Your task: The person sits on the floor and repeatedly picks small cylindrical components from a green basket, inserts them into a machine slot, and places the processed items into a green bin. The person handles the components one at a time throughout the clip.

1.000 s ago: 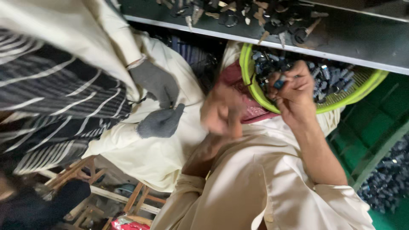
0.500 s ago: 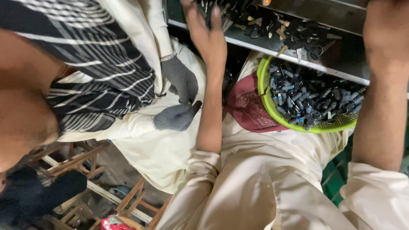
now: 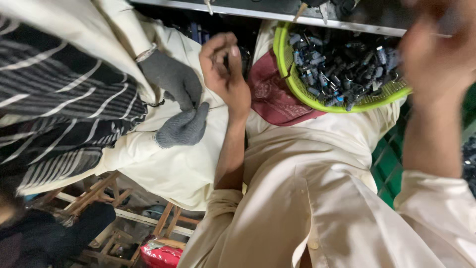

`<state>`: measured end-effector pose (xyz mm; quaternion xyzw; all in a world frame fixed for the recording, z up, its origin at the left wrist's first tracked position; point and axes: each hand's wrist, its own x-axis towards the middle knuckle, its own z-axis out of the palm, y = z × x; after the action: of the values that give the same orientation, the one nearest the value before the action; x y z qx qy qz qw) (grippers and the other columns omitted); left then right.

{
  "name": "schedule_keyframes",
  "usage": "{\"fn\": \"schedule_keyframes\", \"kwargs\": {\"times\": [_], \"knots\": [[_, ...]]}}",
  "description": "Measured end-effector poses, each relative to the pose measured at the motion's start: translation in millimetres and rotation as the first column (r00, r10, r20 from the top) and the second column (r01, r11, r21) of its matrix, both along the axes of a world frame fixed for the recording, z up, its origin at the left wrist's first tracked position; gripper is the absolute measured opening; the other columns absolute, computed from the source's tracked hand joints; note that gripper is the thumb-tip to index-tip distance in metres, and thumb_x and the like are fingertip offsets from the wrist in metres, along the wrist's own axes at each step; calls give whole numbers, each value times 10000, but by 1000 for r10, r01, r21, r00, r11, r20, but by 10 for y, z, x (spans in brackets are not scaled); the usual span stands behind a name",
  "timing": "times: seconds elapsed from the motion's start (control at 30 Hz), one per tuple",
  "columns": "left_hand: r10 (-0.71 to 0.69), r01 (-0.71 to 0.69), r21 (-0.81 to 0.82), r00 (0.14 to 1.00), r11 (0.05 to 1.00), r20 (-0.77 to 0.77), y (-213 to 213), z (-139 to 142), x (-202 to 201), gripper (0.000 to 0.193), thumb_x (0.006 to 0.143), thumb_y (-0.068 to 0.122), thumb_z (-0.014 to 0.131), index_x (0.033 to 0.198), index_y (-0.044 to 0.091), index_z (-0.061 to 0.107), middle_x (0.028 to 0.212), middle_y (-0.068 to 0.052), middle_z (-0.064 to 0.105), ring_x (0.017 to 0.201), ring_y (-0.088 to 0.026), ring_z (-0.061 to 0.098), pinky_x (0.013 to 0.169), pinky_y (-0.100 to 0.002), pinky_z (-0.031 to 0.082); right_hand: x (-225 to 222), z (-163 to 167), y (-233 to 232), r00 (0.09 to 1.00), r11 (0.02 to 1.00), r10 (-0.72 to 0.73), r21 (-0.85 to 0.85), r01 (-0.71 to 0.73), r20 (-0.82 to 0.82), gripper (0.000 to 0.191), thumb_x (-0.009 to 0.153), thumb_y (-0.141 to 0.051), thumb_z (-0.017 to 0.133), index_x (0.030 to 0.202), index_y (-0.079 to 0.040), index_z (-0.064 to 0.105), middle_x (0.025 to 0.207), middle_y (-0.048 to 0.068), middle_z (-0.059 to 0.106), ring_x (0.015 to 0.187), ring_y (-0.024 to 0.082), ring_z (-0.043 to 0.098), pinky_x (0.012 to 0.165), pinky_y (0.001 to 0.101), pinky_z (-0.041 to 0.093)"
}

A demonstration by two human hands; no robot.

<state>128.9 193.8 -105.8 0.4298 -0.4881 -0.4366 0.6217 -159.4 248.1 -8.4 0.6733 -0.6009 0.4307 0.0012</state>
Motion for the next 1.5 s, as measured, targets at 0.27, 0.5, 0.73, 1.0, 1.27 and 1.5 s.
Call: {"fn": "schedule_keyframes", "kwargs": {"times": [0.27, 0.5, 0.73, 1.0, 1.27, 1.5], "knots": [[-264, 223, 288, 958, 931, 110, 468, 29, -242, 126, 1048, 76, 674, 1153, 9, 650, 952, -12, 704, 784, -21, 582, 683, -174, 438, 641, -707, 543, 994, 897, -31, 442, -20, 107, 163, 886, 81, 755, 979, -33, 684, 1138, 74, 734, 1019, 314, 653, 917, 421, 518], [-403, 352, 254, 896, 901, 188, 431, 149, -371, 120, 1034, 125, 683, 1099, 24, 684, 850, 25, 658, 712, 2, 559, 639, -172, 440, 616, -920, 328, 987, 855, 45, 517, 43, -157, 428, 684, -9, 783, 1104, -8, 704, 1132, 234, 552, 1048, 405, 515, 834, 479, 487], [-402, 311, 313, 869, 898, 288, 617, 180, -247, 140, 998, 145, 686, 1079, 32, 699, 958, -77, 701, 846, -196, 636, 782, -311, 508, 562, -969, 640, 1000, 851, -9, 524, 24, -30, 249, 848, 39, 790, 1064, -29, 685, 1142, 156, 556, 1090, 336, 523, 914, 436, 457], [-572, 590, 29, 768, 807, 289, 283, 539, -645, 268, 908, 180, 656, 1099, -7, 648, 1088, -176, 677, 1027, -329, 659, 921, -406, 505, 846, -595, 709, 644, 958, -119, 258, -126, 756, 143, 1015, -24, 747, 1134, 9, 674, 1203, 85, 533, 1135, 184, 522, 1023, 276, 438], [-731, 693, 242, 669, 679, 135, 342, 518, -537, 131, 942, 140, 678, 982, 22, 636, 808, -74, 585, 711, -132, 544, 660, -306, 433, 765, -708, 895, 445, 978, -135, 192, -86, 885, 266, 1140, -24, 730, 1224, -7, 478, 1185, 209, 685, 933, 145, 631, 870, 238, 558], [-636, 611, 177, 752, 771, 174, 367, 663, -605, 80, 964, 115, 645, 1007, 49, 627, 800, -38, 584, 636, -82, 539, 580, -251, 449, 860, -758, 867, 488, 978, -143, 200, -66, 861, 339, 1081, 78, 698, 1176, -30, 391, 1191, 266, 683, 974, 173, 675, 800, 236, 555]]}}
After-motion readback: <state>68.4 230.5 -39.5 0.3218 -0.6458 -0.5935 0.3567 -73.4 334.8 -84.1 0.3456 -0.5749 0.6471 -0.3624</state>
